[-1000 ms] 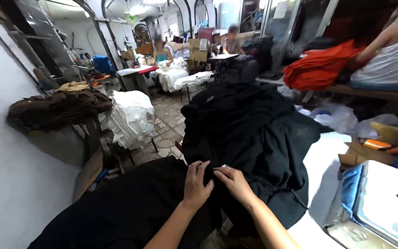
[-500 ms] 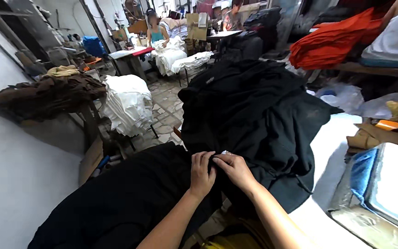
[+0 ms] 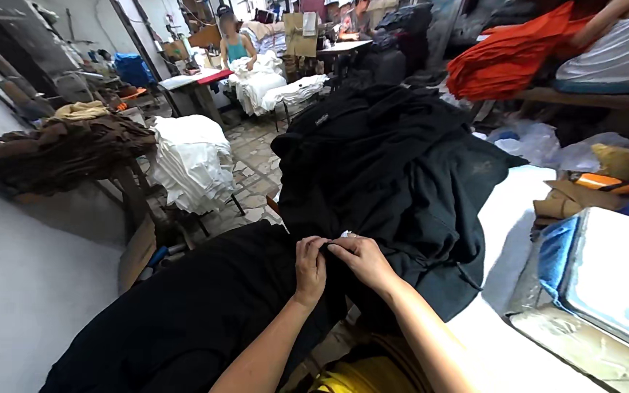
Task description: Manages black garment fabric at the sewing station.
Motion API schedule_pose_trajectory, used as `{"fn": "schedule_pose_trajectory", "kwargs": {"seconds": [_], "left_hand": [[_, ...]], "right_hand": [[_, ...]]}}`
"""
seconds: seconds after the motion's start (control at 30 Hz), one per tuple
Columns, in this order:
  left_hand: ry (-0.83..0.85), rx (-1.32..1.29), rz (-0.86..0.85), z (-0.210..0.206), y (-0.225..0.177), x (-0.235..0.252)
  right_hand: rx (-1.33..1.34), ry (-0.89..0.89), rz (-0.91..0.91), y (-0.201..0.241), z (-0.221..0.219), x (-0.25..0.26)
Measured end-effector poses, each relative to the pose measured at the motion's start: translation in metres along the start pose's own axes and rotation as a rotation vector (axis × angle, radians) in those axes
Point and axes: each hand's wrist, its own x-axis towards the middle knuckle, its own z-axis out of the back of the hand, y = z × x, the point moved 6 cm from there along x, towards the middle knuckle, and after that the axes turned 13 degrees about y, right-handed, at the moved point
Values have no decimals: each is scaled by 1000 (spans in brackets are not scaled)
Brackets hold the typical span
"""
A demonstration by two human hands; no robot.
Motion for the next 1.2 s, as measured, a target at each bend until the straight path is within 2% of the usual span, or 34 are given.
{"fn": "schedule_pose_trajectory", "kwargs": {"seconds": [1.2], "left_hand": [[0, -12, -37, -6, 6, -2]], "right_hand": [[-10, 23, -18, 0, -1, 1]]}}
